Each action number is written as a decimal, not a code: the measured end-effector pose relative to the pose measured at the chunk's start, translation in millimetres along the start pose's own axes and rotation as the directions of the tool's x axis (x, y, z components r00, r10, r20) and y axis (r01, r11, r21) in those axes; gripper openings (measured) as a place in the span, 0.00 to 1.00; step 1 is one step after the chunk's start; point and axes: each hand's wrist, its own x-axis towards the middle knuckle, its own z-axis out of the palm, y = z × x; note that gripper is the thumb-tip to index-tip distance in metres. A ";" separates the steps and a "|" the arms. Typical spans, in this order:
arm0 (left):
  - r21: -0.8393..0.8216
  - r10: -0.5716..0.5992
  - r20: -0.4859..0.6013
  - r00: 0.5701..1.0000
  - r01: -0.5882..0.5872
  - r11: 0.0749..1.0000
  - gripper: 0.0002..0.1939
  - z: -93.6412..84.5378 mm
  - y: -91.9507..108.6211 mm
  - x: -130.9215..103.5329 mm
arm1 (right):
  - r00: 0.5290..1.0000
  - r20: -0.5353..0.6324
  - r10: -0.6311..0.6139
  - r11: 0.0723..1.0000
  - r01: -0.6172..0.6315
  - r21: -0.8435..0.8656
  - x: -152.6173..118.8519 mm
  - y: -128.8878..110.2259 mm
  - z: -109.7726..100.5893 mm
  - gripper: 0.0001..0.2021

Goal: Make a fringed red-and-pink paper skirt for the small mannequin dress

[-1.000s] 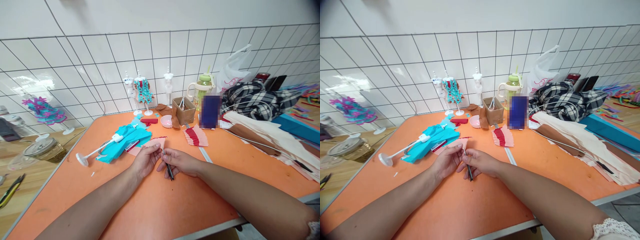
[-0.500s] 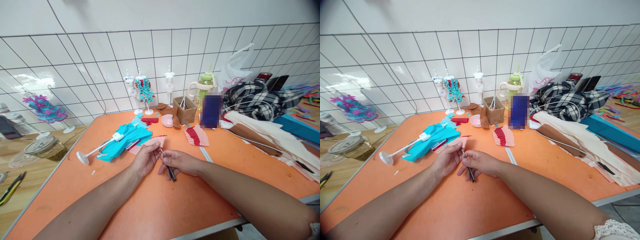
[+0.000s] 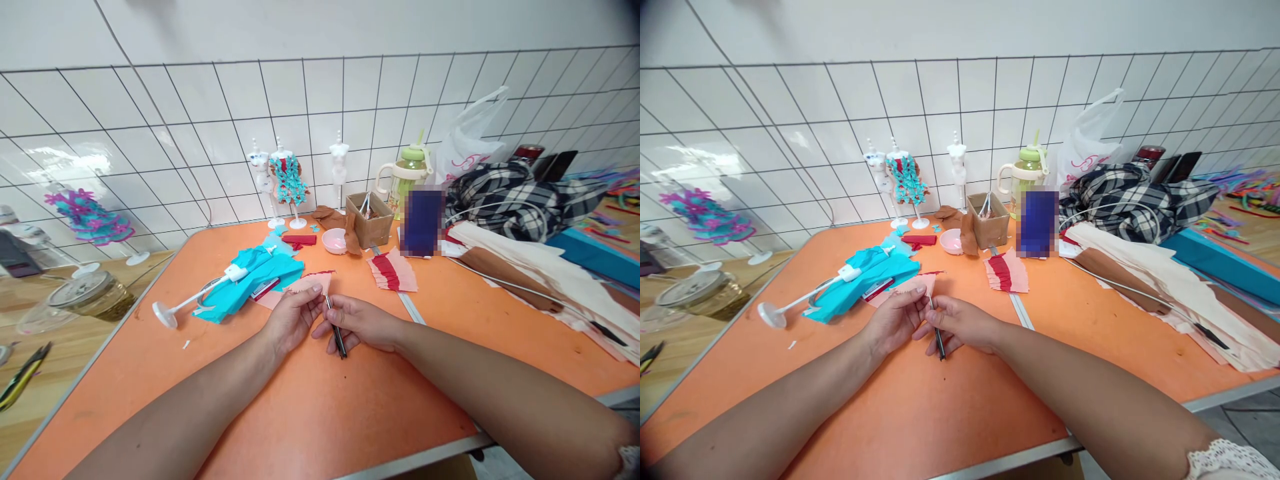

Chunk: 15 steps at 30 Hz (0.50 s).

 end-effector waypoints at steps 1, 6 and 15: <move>-0.002 0.000 -0.004 1.000 0.000 1.000 0.06 0.0 -0.2 0.3 | 1.000 -0.001 -0.001 1.000 0.001 0.002 0.2 0.6 -0.3 0.21; -0.002 -0.012 0.007 1.000 0.012 1.000 0.06 1.1 -0.2 0.6 | 1.000 0.008 -0.005 1.000 0.005 0.006 0.9 2.8 -1.8 0.19; 0.003 0.010 -0.005 1.000 -0.010 1.000 0.06 1.1 -0.3 -0.3 | 1.000 0.022 -0.004 1.000 0.004 0.007 1.2 2.3 -1.8 0.19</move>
